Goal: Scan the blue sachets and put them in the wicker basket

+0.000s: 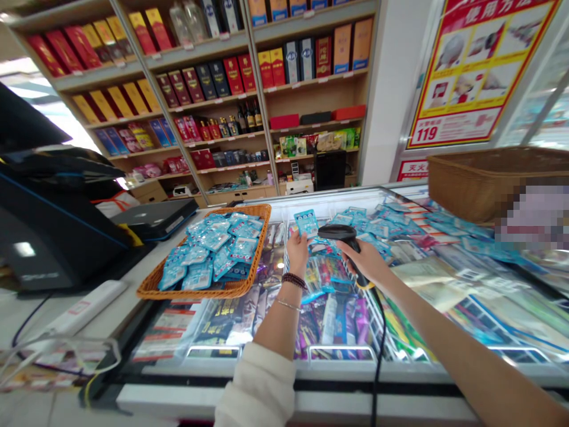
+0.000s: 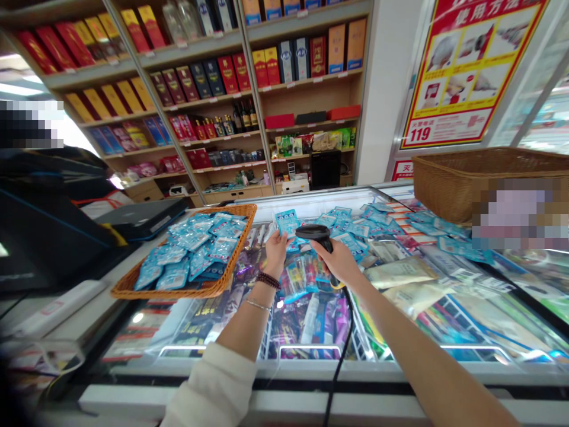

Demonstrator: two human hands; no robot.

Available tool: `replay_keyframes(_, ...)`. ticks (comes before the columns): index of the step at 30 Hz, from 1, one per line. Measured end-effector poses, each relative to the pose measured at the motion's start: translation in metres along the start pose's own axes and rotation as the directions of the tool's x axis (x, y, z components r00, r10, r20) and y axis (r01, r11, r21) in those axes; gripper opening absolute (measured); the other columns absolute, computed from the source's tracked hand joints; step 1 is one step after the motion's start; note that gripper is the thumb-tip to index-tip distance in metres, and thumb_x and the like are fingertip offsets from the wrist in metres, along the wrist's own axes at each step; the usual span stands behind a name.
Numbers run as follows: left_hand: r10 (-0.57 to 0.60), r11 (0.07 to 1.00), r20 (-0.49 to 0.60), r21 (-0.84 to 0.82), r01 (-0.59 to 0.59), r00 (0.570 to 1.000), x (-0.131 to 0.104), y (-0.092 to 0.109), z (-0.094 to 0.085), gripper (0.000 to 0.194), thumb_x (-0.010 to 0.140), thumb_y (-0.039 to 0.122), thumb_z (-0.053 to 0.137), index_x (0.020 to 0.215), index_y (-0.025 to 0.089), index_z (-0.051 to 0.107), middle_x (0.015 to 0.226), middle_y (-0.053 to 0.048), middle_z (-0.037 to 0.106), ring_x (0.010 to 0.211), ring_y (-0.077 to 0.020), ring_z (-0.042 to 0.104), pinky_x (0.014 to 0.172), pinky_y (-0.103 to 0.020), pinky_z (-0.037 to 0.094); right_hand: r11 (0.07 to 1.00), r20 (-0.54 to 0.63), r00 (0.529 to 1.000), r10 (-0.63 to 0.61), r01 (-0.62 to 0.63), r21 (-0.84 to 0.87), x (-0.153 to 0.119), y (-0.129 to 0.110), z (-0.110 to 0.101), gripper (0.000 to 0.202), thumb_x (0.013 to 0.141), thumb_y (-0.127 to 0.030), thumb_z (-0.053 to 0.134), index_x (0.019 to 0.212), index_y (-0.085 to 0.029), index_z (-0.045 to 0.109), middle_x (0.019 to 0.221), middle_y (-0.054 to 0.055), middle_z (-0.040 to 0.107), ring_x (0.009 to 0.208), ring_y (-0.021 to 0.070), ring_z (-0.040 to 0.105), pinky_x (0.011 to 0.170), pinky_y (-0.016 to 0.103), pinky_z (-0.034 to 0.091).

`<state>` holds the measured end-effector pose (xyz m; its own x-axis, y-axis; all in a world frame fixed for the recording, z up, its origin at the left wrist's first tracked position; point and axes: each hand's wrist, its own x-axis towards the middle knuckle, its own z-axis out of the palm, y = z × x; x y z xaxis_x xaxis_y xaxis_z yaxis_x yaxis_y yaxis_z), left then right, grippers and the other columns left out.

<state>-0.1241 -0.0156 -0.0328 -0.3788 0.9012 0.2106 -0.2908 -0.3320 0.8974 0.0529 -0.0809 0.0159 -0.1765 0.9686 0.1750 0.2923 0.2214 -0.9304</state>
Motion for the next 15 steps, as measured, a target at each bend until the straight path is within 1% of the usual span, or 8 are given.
replay_keyframes(5,0.017,1.000,0.007,-0.007,-0.017,1.000,0.0015,-0.0030,-0.0013,0.022,0.078,0.029,0.074,0.072,0.016,0.057,0.068,0.001,0.061,0.069,-0.0122,0.063,0.078,-0.031,0.060,1.000,0.001,1.000,0.002,-0.002,0.001,0.0014,0.0020,0.0003,0.050,0.081,-0.069,0.058,0.062,-0.023,0.051,0.039,-0.002,0.052,0.031,0.0121,0.046,0.039,0.027,0.036)
replay_keyframes(10,0.019,1.000,0.008,0.011,-0.019,1.000,0.0037,-0.0054,-0.0025,0.025,0.077,0.030,0.075,0.070,0.017,0.055,0.064,0.002,0.059,0.067,-0.0118,0.062,0.079,-0.032,0.060,1.000,0.014,1.000,-0.001,0.001,0.002,0.0000,-0.0003,-0.0002,0.051,0.080,-0.069,0.058,0.060,-0.023,0.051,0.038,-0.002,0.052,0.030,0.0116,0.045,0.039,0.026,0.036)
replay_keyframes(15,0.030,1.000,0.010,0.007,-0.030,1.000,0.0057,-0.0097,-0.0035,0.022,0.077,0.030,0.074,0.072,0.016,0.057,0.064,0.003,0.058,0.064,-0.0107,0.060,0.078,-0.032,0.060,1.000,0.015,1.000,0.005,-0.005,0.010,-0.0002,-0.0008,-0.0006,0.050,0.080,-0.068,0.058,0.060,-0.023,0.050,0.038,-0.002,0.051,0.030,0.0114,0.045,0.038,0.026,0.035)
